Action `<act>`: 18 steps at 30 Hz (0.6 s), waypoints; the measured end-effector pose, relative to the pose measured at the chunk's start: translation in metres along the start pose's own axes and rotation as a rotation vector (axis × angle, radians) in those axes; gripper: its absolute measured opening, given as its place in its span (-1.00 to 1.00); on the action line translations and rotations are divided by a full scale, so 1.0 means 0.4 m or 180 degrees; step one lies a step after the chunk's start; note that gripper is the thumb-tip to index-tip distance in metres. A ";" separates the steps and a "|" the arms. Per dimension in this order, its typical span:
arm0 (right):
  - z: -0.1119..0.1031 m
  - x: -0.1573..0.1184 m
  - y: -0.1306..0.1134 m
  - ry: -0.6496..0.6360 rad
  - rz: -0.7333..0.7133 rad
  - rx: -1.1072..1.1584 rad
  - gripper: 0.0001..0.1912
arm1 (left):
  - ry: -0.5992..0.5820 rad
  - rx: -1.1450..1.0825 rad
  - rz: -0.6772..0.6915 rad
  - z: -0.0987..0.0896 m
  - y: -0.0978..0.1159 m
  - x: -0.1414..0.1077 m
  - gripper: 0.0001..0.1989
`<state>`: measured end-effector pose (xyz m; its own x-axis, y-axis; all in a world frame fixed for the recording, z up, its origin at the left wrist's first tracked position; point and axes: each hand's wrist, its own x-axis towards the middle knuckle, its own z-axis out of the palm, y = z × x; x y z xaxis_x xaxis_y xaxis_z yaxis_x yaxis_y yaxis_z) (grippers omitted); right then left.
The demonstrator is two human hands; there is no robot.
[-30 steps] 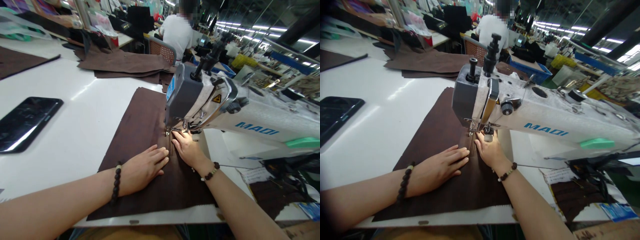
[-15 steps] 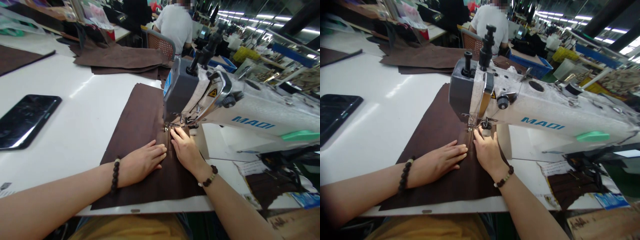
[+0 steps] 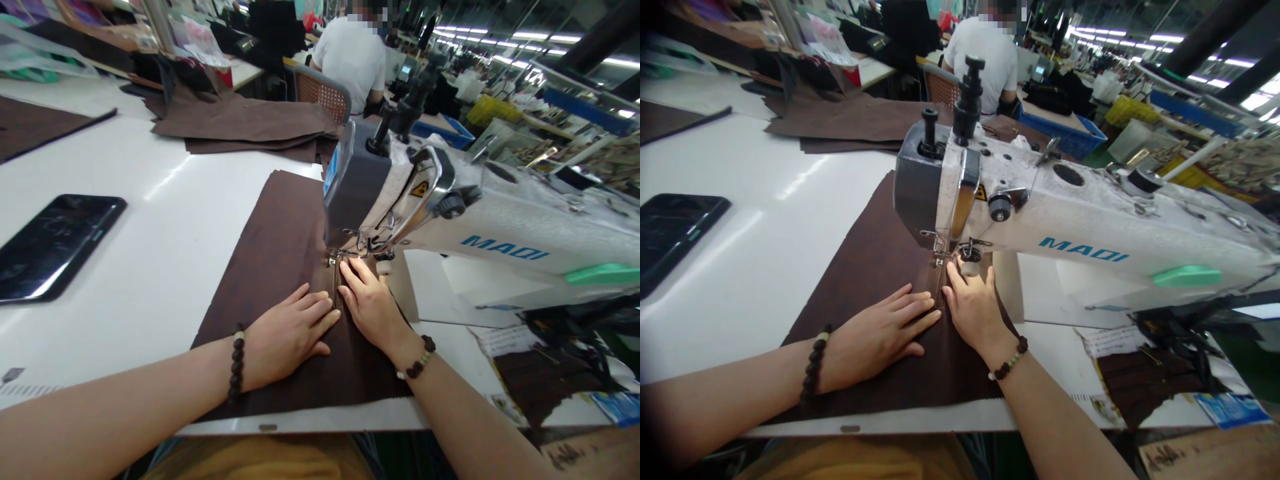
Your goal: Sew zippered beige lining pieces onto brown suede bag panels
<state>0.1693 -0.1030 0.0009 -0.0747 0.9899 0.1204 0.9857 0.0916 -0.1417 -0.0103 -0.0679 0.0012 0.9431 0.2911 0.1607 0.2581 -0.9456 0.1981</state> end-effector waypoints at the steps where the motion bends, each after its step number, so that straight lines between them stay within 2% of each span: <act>1: 0.001 0.000 0.001 0.0017 -0.0011 0.0017 -0.56 | -0.0007 -0.0005 -0.0022 0.000 0.002 0.000 -0.56; 6: 0.002 0.001 0.004 0.0022 0.0022 0.0089 -0.57 | -0.0035 0.0023 -0.0152 0.004 0.010 -0.006 -0.48; 18: 0.002 0.008 0.010 0.0013 0.0005 0.0079 -0.56 | -0.0017 0.0114 -0.0120 0.015 0.001 -0.007 -0.52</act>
<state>0.1729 -0.0994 -0.0001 -0.0724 0.9896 0.1242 0.9817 0.0927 -0.1663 -0.0117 -0.0700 -0.0050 0.9337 0.3259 0.1485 0.3007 -0.9386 0.1692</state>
